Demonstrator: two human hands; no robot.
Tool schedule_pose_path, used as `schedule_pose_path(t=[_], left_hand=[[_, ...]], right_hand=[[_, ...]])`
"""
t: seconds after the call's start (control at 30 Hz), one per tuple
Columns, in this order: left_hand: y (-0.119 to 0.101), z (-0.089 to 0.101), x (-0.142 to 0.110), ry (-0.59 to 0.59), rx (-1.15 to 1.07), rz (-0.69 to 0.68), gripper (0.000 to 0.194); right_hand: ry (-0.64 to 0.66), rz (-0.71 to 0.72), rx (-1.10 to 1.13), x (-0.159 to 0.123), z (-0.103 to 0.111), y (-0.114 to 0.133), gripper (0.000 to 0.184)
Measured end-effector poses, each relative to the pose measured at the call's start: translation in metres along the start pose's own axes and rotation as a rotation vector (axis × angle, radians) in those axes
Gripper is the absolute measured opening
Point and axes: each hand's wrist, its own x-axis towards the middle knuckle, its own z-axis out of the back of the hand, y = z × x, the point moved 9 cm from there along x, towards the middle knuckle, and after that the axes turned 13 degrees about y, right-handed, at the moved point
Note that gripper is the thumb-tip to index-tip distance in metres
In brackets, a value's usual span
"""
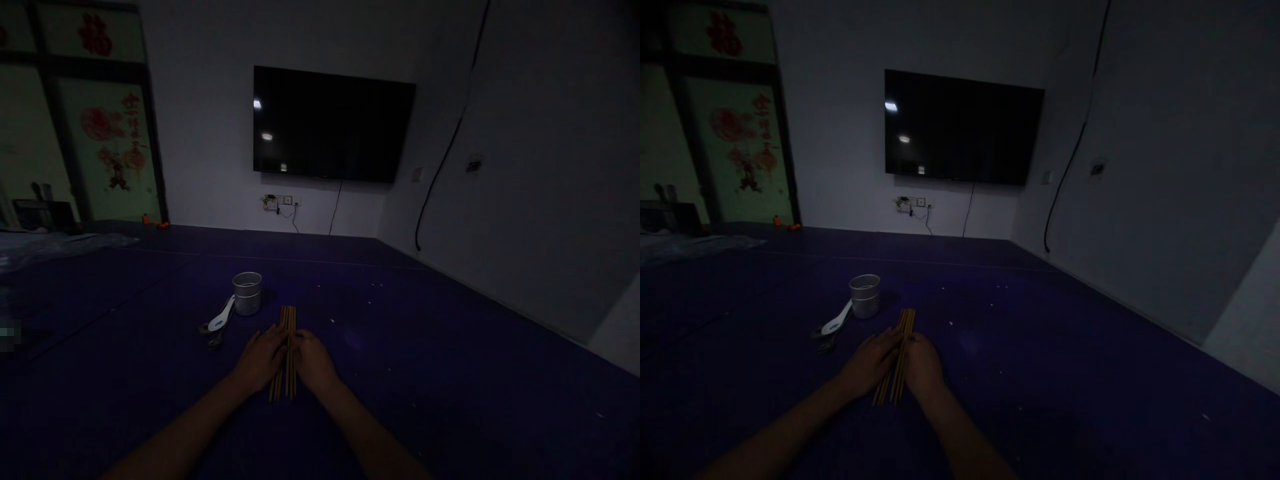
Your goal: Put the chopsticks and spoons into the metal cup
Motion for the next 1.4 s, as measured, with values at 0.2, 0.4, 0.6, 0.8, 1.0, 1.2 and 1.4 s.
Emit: schedule_pose_path(t=[0.2, 0.4, 0.6, 0.8, 1.0, 1.2, 1.4], left_hand=[[-0.002, 0.004, -0.002, -0.029, -0.015, -0.007, 0.045], [-0.011, 0.019, -0.006, -0.136, -0.067, -0.074, 0.035], [-0.020, 0.029, -0.010, -0.209, -0.101, -0.157, 0.011], [-0.025, 0.023, -0.009, -0.197, -0.091, -0.249, 0.009], [-0.036, 0.021, -0.013, -0.197, -0.078, -0.366, 0.010], [-0.038, 0.021, -0.014, -0.154, -0.065, -0.347, 0.011], [-0.034, 0.018, -0.012, -0.124, -0.022, -0.301, 0.024]], right_hand=[[-0.020, -0.013, 0.017, -0.002, 0.002, 0.000, 0.040], [0.002, -0.023, 0.000, -0.002, 0.000, -0.002, 0.040], [-0.013, -0.021, -0.021, -0.003, 0.001, 0.000, 0.037], [-0.004, -0.036, -0.033, -0.004, 0.003, 0.003, 0.037], [0.002, -0.056, -0.054, -0.001, 0.001, -0.001, 0.034], [-0.012, -0.082, -0.058, 0.002, -0.002, -0.008, 0.030], [-0.040, -0.107, -0.052, 0.004, -0.004, -0.014, 0.026]])
